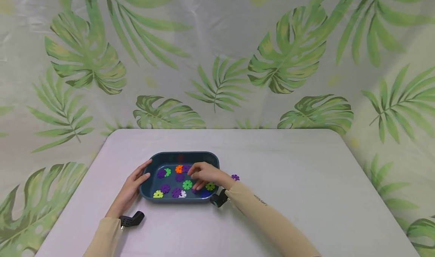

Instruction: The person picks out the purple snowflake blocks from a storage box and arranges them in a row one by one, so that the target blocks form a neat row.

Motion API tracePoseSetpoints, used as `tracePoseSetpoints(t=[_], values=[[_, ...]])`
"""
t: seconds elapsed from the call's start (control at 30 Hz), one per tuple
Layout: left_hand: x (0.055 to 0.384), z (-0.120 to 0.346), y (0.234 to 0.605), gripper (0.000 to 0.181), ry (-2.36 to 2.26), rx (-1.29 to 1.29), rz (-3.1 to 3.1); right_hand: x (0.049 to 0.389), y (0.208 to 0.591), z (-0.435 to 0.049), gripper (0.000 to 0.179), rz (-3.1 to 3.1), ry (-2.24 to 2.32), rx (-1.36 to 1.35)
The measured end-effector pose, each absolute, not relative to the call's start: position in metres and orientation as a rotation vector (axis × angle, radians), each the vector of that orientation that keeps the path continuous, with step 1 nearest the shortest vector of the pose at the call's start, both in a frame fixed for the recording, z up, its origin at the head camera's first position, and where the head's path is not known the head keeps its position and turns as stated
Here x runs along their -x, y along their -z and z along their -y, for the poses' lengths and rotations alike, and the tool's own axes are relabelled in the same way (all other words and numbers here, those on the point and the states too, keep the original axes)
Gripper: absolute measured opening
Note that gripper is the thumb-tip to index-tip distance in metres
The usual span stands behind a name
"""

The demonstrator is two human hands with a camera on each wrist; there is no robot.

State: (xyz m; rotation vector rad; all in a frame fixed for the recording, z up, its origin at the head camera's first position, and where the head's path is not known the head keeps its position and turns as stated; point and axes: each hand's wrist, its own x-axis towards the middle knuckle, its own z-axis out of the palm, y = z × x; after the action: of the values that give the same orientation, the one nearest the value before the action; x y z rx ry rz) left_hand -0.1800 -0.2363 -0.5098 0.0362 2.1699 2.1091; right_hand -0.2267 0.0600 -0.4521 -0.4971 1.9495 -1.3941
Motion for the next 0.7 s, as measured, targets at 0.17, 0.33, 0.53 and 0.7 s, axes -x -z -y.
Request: tracePoseSetpoints(t=[0.17, 0.33, 0.53, 0.7], values=[[0.181, 0.237, 0.512, 0.05, -2.1, -0.054, -2.188, 0.225, 0.457, -0.054, 0.021, -1.984, 1.314, 0.404], [0.181, 0.236, 0.511, 0.05, -2.097, -0.04, -2.194, 0.222, 0.459, -0.051, 0.018, -2.042, 1.28, 0.373], [0.181, 0.235, 0.51, 0.05, -2.105, -0.024, -2.181, 0.22, 0.463, -0.048, 0.014, -2.108, 1.263, 0.361], [0.18, 0.236, 0.509, 0.05, -2.109, -0.015, -2.157, 0.219, 0.464, -0.047, 0.01, -2.119, 1.271, 0.409]])
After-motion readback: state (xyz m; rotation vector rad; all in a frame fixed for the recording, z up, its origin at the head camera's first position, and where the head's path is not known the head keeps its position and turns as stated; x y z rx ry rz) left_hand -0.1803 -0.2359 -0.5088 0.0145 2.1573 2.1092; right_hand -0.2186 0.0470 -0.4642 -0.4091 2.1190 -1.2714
